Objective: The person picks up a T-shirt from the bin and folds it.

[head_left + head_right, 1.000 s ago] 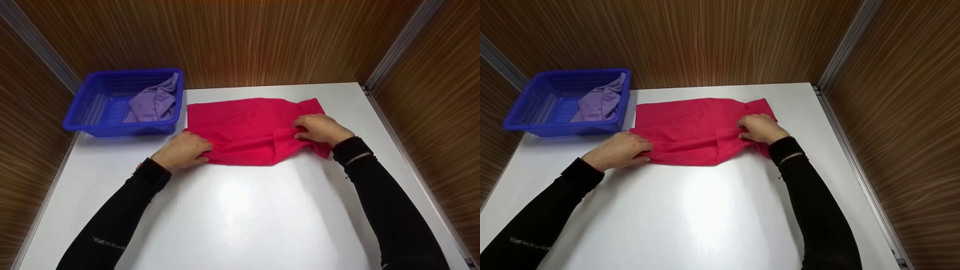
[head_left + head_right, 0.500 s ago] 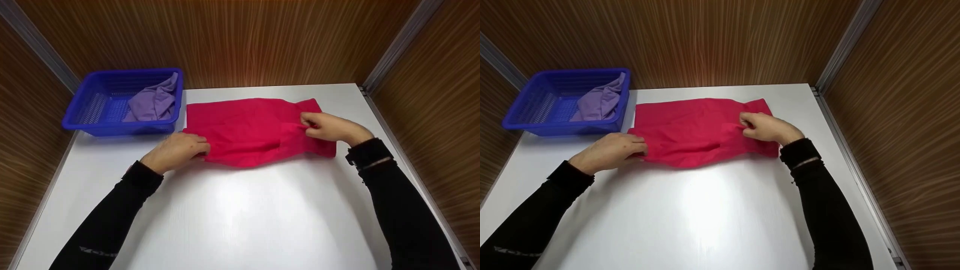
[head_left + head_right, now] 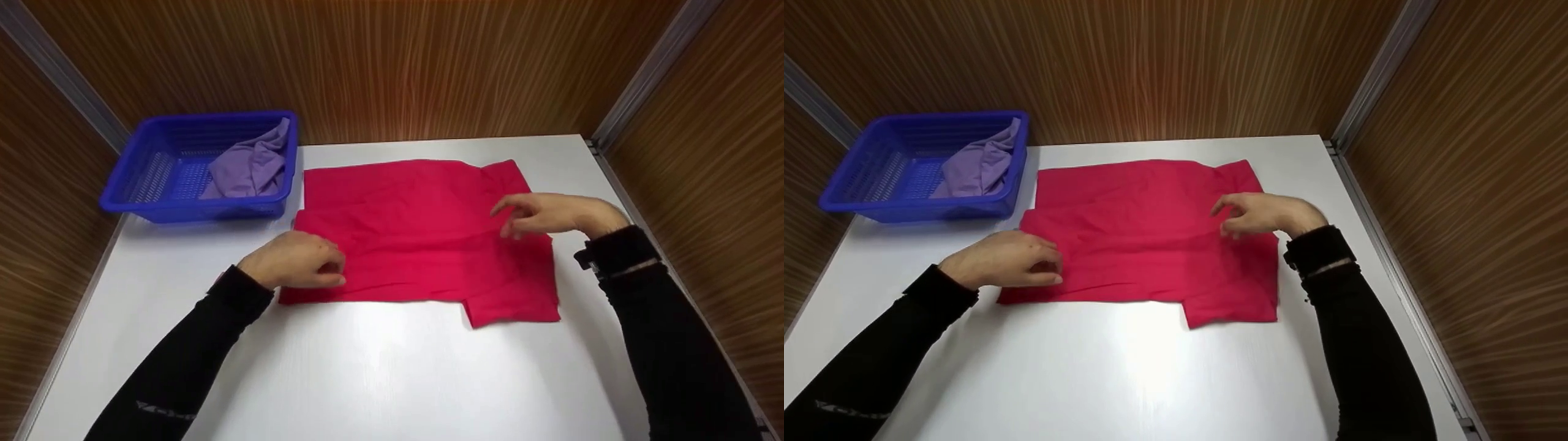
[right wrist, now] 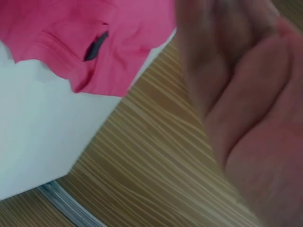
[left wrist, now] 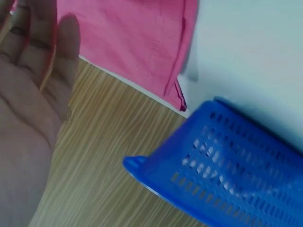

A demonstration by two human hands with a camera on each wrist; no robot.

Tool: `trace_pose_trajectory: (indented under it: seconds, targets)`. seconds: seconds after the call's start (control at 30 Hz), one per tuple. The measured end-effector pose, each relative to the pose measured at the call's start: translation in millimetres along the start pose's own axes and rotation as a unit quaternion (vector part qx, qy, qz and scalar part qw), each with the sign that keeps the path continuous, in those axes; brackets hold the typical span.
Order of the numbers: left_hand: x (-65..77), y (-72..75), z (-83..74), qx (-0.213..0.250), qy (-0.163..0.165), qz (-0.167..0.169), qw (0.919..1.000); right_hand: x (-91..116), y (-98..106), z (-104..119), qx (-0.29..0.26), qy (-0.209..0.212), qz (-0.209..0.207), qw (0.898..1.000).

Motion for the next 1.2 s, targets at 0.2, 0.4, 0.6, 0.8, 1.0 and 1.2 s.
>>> trace_pose_trajectory:
  seconds: [0.2,0.4,0.6,0.8,1.0,1.2]
  targets:
    - [-45.5,2.5,12.0,0.026,0.077,-0.077,0.9937,-52,-3,-8,0.118,-0.003,-0.11,0.987]
    - [-88.6,-6.4,21.7,0.05,0.144,-0.05,0.987,-108,-10,-23,0.198,-0.051,-0.14,0.969]
    - [-86.1,-20.4,22.0,0.064,0.173,0.012,0.9828,-116,-28,-41,0.183,-0.068,-0.104,0.975]
    - [-63.1,-24.2,0.9,0.039,0.17,0.029,0.9842,-93,-43,-27,0.192,-0.061,-0.086,0.976]
    - [-52.1,-1.0,-14.0,0.032,0.146,0.039,0.988,-78,-32,-4,0.224,-0.051,-0.062,0.971]
    - [-74.0,20.4,19.9,-0.016,0.162,-0.12,0.9793,-92,0,-5,0.263,-0.066,-0.202,0.941]
Point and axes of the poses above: each hand's wrist, its own x-axis away from the middle knuckle, its own y-axis out of the back of the hand, z = x × y, the point moved 4 cm from there along -x, towards the middle knuckle, and after that the axes turned 10 degrees about x, right-handed, at the moved point
